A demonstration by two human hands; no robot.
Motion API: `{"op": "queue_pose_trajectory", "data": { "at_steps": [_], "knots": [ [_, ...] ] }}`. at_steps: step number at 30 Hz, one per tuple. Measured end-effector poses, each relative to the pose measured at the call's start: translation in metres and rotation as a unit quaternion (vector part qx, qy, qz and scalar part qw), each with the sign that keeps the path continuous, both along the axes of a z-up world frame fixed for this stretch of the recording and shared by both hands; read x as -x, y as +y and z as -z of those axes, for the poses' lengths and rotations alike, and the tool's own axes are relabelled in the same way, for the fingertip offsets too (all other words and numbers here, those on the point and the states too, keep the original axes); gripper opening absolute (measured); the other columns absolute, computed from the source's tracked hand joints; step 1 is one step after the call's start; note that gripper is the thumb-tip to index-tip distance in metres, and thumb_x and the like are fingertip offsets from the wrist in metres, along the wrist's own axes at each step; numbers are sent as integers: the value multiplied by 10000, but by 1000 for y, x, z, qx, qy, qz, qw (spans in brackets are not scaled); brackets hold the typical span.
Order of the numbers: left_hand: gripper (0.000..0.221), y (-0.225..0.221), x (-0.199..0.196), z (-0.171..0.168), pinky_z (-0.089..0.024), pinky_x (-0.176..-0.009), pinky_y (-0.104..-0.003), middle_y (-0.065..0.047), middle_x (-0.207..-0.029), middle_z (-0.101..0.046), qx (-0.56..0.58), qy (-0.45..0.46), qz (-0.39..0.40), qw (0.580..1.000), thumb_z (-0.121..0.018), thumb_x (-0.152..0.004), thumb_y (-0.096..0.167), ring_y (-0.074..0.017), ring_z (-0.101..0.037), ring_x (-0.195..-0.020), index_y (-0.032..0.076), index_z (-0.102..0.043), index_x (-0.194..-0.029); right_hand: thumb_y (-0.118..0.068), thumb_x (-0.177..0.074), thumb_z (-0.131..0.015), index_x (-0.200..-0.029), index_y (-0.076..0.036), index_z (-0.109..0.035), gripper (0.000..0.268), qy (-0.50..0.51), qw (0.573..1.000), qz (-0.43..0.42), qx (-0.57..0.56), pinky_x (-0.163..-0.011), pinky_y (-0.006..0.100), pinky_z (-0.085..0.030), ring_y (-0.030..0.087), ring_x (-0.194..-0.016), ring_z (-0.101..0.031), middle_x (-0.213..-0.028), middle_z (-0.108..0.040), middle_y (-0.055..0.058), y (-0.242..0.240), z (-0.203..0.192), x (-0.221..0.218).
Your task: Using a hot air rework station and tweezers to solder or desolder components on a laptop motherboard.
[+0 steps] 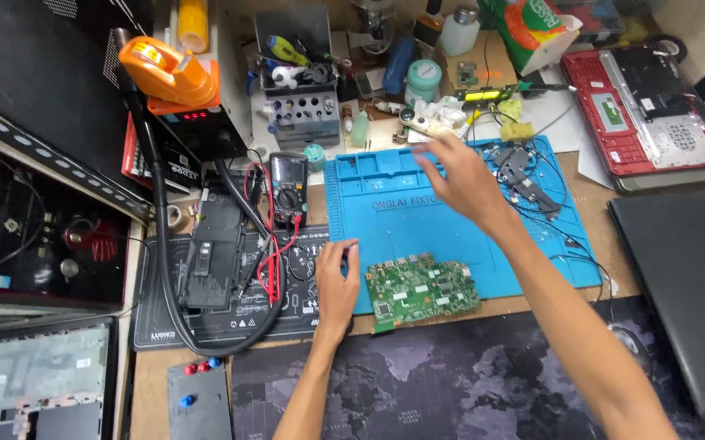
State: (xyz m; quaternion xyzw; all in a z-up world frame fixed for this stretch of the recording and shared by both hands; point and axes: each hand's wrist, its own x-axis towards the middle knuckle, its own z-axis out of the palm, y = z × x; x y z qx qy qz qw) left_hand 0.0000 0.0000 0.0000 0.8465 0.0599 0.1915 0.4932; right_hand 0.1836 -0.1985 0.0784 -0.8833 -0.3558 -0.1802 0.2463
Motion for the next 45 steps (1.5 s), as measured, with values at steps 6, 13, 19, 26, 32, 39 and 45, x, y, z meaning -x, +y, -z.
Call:
{"op": "queue_pose_trajectory", "data": {
  "at_steps": [6,13,19,26,32,39,45],
  "knots": [
    [191,2,0,-9,-446,-788,-349,-58,-875,-574,-11,-1,-1,1000,-505,-1050,173,-220,-592,-852,95,-672,-1098,-166,-1011,-574,-1152,-27,-713,242,133,966,58,215,-732,526,-597,405,-886,-722,-1131,-649,220,77,36,-130],
    [208,2,-3,-10,-421,-779,-313,-26,-881,-563,11,36,-5,999,-484,-1050,158,-158,-561,-828,100,-676,-1103,-164,-827,-679,-1199,-22,-745,404,200,919,109,321,-853,577,-583,436,-1084,-690,-1341,-601,282,103,140,-242],
    [193,1,-4,-10,-412,-767,-305,-23,-881,-534,-9,25,-8,1000,-475,-1052,144,-162,-545,-813,107,-663,-1074,-129,-877,-632,-1273,38,-689,434,208,910,109,343,-966,511,-535,431,-1158,-641,-1446,-521,296,105,134,-243],
    [193,-2,-3,-9,-408,-776,-315,-28,-888,-528,-15,21,-5,1000,-476,-1046,137,-169,-545,-833,104,-666,-1054,-86,-865,-623,-1292,-53,-703,436,271,889,109,353,-1134,590,-291,437,-1321,-536,-1507,-485,251,109,122,-226],
    [199,0,-2,-8,-425,-811,-344,-51,-887,-549,-3,18,2,1000,-478,-1042,121,-210,-578,-863,88,-673,-1064,-63,-950,-614,-1248,-107,-722,320,157,978,46,129,-1160,639,-248,401,-1244,-604,-1397,-554,156,80,54,-153],
    [240,-2,5,-9,-421,-812,-392,-110,-894,-556,43,-24,16,999,-448,-1085,151,-228,-558,-845,54,-664,-1126,-42,-995,-677,-1157,-81,-632,172,137,963,13,-231,-971,445,-559,308,-1094,-634,-1135,-538,86,30,16,21],
    [239,-5,12,-21,-387,-875,-372,-43,-923,-650,73,-24,51,996,-552,-1061,316,-165,-590,-856,159,-679,-1187,-58,-926,-710,-1189,-124,-612,288,261,930,52,-253,-865,390,-528,221,-940,-656,-1018,-691,81,12,56,157]
  ]
}}
